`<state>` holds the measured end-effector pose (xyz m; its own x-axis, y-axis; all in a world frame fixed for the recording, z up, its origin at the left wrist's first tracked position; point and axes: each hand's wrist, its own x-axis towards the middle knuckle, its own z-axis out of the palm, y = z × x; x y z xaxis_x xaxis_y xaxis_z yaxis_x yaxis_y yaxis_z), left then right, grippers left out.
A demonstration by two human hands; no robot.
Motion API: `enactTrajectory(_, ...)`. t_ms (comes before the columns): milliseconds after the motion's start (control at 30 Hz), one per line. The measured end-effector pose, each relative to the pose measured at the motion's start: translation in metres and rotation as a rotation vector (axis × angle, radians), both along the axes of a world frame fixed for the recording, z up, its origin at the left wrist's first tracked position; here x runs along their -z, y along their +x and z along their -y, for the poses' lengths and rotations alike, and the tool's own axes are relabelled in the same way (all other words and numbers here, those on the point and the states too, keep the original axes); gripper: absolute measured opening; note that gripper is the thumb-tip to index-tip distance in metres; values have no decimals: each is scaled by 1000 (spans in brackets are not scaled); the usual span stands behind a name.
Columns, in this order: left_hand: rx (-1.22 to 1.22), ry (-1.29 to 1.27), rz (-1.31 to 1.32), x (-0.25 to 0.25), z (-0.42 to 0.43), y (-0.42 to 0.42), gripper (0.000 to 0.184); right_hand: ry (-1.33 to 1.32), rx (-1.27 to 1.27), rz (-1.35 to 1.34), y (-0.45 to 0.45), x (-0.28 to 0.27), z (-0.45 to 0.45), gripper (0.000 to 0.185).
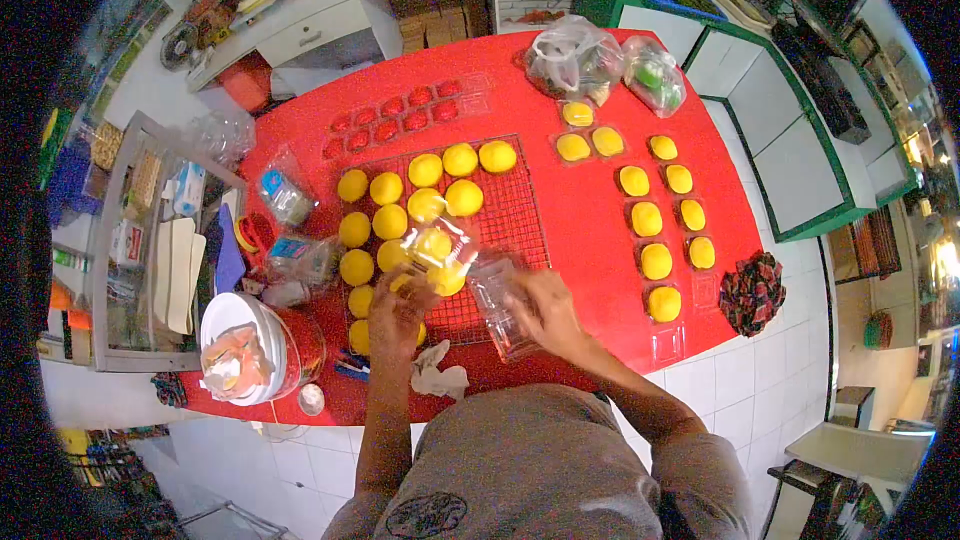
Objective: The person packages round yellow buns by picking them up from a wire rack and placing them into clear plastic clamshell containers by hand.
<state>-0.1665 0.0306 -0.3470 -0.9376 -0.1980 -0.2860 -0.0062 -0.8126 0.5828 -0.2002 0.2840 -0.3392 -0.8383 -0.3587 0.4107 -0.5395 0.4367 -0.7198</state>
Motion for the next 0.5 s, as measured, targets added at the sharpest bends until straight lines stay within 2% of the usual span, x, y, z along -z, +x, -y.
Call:
enactTrajectory(33,31,-69,19,-2,-2,2,47,-1,1,0,-6,-14,12,31)
enactTrajectory(100,92,-209,54,-8,-3,6,46,-457,55,420,-18,-34,30,31)
enactTrajectory(300,284,-313,-5,-27,3,12,41,-471,-210,714,-43,-45,37,29)
enactTrajectory(400,590,-34,-59,-39,4,15,48,-375,-398,693,-55,-48,29,27)
enactTrajectory(500,792,126,-84,-17,9,15,59,-261,-531,698,-63,-55,31,27)
